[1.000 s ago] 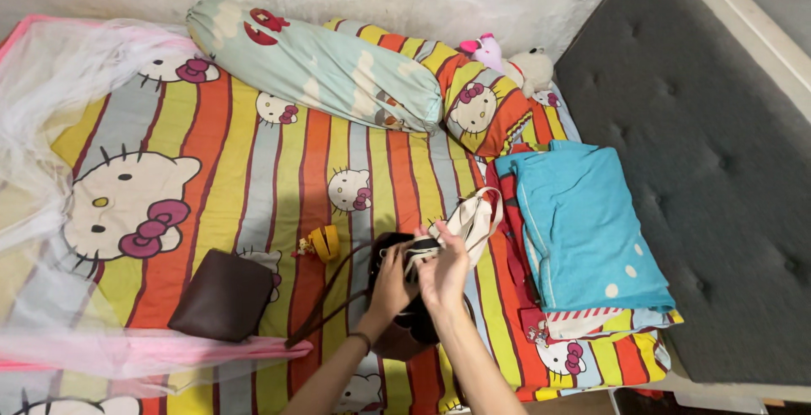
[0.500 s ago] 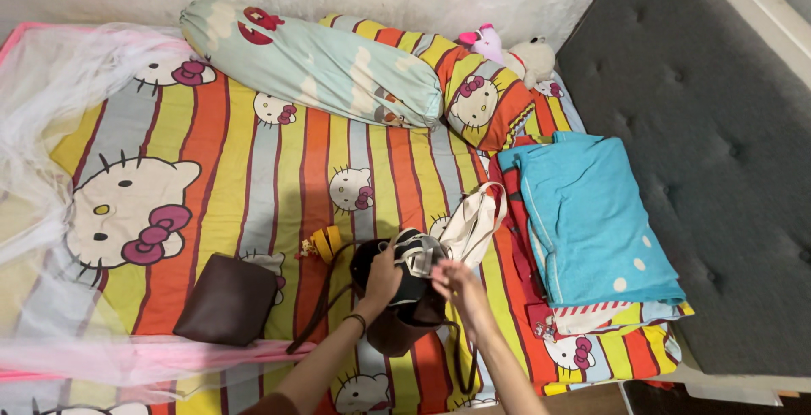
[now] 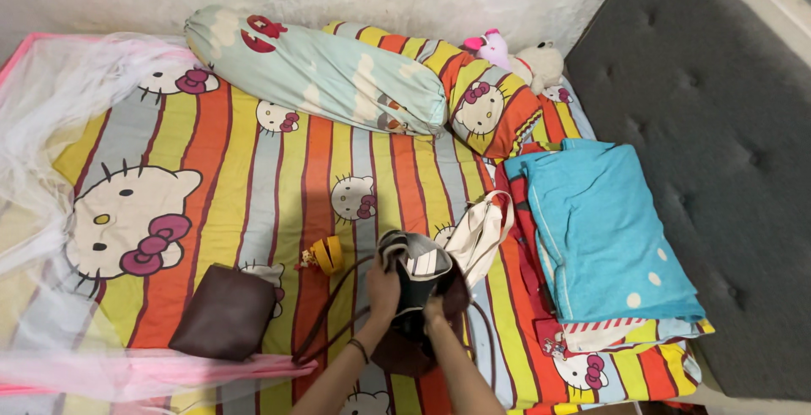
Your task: The person packs a small black pouch with a hairbrush and a card, then places it into a larger bag on the bed. They then pack several books and notebooks into a striped tote bag at a vanity table, and finally place small items into a brown handbag on a chair.
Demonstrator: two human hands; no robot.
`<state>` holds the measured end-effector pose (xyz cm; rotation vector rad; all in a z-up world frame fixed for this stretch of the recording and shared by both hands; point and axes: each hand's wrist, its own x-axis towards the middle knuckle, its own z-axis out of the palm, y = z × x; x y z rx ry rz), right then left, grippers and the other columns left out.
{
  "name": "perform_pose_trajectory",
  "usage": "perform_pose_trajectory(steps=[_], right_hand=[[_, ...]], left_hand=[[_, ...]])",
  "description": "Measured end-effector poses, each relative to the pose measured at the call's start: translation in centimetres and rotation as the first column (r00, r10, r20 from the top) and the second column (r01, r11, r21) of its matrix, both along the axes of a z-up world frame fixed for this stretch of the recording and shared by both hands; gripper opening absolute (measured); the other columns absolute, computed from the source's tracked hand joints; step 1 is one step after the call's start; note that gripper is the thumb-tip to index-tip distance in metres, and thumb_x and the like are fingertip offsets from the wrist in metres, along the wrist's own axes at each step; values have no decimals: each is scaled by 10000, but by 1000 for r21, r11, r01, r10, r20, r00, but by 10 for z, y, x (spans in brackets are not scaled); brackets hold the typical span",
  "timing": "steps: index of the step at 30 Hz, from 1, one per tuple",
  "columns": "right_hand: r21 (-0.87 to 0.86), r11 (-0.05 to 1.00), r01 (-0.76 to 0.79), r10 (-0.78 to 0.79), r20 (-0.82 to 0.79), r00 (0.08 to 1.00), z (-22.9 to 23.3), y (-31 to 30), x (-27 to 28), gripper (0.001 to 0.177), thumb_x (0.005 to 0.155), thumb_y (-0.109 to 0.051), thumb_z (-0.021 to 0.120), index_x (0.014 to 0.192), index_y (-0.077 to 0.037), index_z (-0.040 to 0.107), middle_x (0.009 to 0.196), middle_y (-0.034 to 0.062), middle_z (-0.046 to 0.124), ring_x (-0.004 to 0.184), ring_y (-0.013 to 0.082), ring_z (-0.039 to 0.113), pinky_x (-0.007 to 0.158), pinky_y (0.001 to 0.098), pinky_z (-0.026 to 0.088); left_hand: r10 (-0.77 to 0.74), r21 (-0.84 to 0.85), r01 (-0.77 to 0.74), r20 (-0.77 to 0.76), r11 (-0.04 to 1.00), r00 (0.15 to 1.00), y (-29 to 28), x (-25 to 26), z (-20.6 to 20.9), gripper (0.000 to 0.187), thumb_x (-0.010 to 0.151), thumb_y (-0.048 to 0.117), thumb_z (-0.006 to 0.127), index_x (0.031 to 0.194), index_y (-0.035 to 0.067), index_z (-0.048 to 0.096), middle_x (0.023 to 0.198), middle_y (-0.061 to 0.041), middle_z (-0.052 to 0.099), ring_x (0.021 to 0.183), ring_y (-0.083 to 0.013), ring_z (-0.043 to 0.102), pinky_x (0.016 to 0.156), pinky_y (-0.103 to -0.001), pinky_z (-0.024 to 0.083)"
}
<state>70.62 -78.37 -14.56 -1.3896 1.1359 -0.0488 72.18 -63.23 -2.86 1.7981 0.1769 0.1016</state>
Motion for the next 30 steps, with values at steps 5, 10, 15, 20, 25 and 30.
perform_pose_trajectory(steps=[5,10,15,20,25,30], right_hand=[[-67,992,-108,94,-194,977,-32,4,1,406,987,-194,475,1370,-77,542,1087,125,565,950,290,554,850,482,496],[-71,979,-192,165,-280,946,-64,-1,12,413,981,-215,484,1363,-71,544,1082,137,578,948,301,570,846,480,506],[-55,961,-271,238,-336,912,-84,-2,11,422,975,-236,493,1356,-65,546,1077,149,591,946,312,586,841,479,515],[-52,943,-329,286,-381,879,-83,-7,-6,432,969,-257,502,1350,-59,547,1072,161,603,944,323,602,836,478,525],[-64,926,-371,313,-417,853,-81,-7,-15,444,963,-279,511,1343,-53,549,1068,173,616,942,333,619,831,477,534],[-82,914,-397,327,-432,841,-89,2,-6,457,956,-300,520,1336,-48,551,1063,185,629,940,344,635,826,476,544]], left_hand=[[31,-157,-25,30,987,999,20,11,-5,279,985,216,618,1050,-55,614,814,-271,657,743,-442,629,661,-491,469],[69,-147,-55,92,988,993,28,18,-12,246,963,200,616,974,-45,608,756,-190,625,683,-305,591,638,-441,442],[32,-187,-18,74,982,997,16,7,-7,230,977,167,605,963,-62,590,723,-138,550,660,-234,502,635,-400,433],[-32,-237,8,-99,972,995,0,5,7,216,975,185,583,1035,-14,641,668,-102,546,619,-206,461,584,-390,382],[-46,-402,21,-52,915,998,-11,4,6,241,987,189,604,998,-39,679,697,-62,517,635,-159,429,563,-378,355],[-2,-186,-22,-130,982,991,0,8,-6,287,984,236,613,1046,-39,664,644,-89,520,600,-173,424,548,-384,340]])
